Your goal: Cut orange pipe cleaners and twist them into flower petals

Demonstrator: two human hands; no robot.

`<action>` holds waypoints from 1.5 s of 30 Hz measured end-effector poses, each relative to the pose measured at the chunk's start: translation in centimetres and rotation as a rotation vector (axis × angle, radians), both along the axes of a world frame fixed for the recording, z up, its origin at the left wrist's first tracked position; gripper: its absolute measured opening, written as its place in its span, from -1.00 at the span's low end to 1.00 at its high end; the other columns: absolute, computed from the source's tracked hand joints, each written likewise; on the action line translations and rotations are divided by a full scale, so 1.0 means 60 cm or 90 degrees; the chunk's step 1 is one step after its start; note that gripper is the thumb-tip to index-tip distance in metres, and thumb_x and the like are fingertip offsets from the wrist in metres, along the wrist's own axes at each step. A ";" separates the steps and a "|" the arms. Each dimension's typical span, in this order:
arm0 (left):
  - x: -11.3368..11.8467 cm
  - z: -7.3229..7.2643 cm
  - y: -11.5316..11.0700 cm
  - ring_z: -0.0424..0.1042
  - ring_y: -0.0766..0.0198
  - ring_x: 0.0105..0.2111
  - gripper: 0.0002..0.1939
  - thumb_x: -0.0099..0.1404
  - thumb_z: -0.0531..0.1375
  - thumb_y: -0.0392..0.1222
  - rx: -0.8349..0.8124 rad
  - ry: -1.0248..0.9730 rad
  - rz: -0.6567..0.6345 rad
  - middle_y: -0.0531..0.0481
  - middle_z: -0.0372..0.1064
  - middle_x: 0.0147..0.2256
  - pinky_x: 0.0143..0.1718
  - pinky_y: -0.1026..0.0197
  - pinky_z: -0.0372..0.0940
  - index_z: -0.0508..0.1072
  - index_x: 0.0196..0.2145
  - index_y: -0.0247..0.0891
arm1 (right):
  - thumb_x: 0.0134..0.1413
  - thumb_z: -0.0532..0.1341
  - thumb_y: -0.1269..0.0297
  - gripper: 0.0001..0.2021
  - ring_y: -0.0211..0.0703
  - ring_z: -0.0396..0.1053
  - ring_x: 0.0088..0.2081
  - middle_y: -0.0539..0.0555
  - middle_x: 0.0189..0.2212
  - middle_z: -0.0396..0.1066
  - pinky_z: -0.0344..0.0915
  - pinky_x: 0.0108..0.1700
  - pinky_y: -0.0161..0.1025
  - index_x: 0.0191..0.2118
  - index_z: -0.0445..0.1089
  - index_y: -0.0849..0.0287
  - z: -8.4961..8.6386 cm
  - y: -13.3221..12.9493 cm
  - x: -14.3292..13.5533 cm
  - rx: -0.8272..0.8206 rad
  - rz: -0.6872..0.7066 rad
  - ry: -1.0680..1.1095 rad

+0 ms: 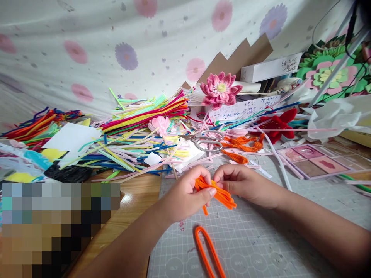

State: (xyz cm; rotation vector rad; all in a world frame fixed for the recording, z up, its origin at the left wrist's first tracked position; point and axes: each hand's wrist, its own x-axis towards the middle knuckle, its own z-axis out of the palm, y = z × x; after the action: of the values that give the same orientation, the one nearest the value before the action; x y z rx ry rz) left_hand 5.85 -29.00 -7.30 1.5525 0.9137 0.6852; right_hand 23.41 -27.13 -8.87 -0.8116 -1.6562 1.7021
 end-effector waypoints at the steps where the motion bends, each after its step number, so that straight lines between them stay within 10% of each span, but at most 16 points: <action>1: 0.001 -0.001 0.000 0.21 0.42 -0.59 -0.88 0.12 0.08 -0.25 0.004 0.008 0.007 0.15 0.15 -0.59 -0.57 0.36 0.13 0.13 -0.44 -0.23 | -0.02 0.15 0.33 -0.89 -0.42 0.15 -0.56 -0.08 -0.58 0.23 0.07 -0.53 -0.45 -0.43 0.26 0.28 0.000 -0.001 0.000 0.005 0.001 -0.005; 23: -0.001 -0.025 -0.004 0.22 0.39 -0.56 -0.92 0.23 -0.03 -0.22 0.142 0.135 0.094 0.13 0.19 -0.54 -0.55 0.35 0.11 0.18 -0.27 -0.16 | -0.05 0.18 0.31 -0.89 -0.37 0.21 -0.53 -0.05 -0.54 0.30 0.17 -0.46 -0.39 -0.42 0.29 0.24 0.005 -0.006 -0.007 -0.004 0.013 -0.037; 33: -0.007 -0.015 0.020 0.27 0.40 -0.56 -0.77 0.25 -0.05 -0.05 -0.082 -0.207 0.054 0.06 0.24 -0.49 -0.51 0.30 0.19 0.24 -0.35 -0.28 | -0.10 0.23 0.24 -0.81 -0.40 0.15 -0.58 -0.08 -0.61 0.23 0.11 -0.53 -0.40 -0.48 0.25 0.25 0.004 -0.003 -0.001 -0.015 -0.084 0.039; 45: -0.001 -0.019 0.018 0.13 0.52 -0.78 -0.68 0.08 0.17 -0.02 -0.190 -0.165 0.035 0.15 0.26 -0.67 -0.79 0.48 0.04 0.23 -0.30 -0.28 | -0.10 0.23 0.22 -0.80 -0.37 0.18 -0.55 -0.06 -0.58 0.25 0.13 -0.50 -0.39 -0.47 0.23 0.24 -0.001 -0.004 -0.006 0.015 -0.125 0.056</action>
State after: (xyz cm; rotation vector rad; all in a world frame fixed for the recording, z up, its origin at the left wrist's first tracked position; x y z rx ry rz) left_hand 5.80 -27.95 -8.44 1.1489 0.8240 0.7329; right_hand 23.07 -27.34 -8.92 -0.8461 -1.4844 1.5579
